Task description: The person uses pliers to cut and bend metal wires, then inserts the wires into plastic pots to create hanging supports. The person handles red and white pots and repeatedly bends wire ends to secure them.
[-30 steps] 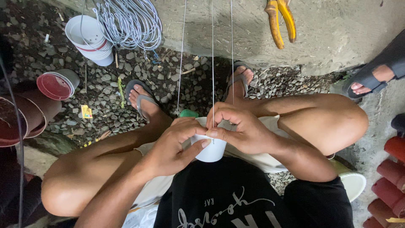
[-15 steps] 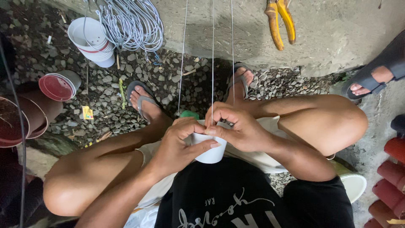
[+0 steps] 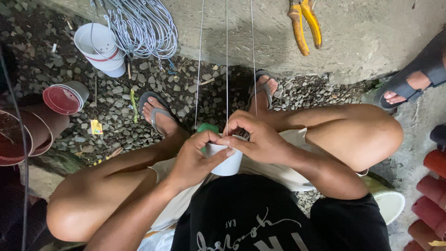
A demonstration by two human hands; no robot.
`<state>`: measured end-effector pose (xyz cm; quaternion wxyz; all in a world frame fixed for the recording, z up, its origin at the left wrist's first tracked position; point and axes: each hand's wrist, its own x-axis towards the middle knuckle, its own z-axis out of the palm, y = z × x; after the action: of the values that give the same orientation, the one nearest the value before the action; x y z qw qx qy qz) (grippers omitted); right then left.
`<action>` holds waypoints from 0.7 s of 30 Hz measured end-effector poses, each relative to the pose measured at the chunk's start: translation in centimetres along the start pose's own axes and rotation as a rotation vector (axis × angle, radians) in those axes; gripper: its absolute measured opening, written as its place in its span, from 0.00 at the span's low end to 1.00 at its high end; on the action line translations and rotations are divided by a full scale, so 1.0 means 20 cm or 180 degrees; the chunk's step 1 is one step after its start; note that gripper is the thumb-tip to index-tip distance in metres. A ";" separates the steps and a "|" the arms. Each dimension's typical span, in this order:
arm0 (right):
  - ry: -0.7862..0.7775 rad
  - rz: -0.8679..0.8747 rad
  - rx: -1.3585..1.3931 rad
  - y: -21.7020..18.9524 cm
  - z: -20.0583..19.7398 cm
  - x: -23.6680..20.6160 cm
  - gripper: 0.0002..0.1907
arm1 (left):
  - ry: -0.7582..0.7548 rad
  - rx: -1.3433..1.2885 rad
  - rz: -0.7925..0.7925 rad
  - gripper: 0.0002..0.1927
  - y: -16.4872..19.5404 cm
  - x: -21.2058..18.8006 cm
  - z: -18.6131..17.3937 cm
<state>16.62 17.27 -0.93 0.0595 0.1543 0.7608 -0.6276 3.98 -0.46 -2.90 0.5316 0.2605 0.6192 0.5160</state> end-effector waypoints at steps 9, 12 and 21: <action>-0.0181 0.0265 -0.0296 -0.04 -0.02 -0.13 0.10 | -0.0226 -0.0377 -0.0097 0.10 -0.12 0.00 -0.01; -0.0073 0.0324 -0.0231 -0.01 0.00 -0.16 0.10 | -0.0342 -0.0441 -0.0110 0.12 -0.12 0.00 0.00; -0.0058 0.0477 0.0136 0.07 0.00 -0.21 0.09 | -0.0419 -0.0629 -0.0071 0.12 -0.17 0.01 0.02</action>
<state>21.00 16.74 -1.04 0.1099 0.2063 0.7330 -0.6389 4.99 -1.32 -6.12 0.5998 0.2332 0.5319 0.5504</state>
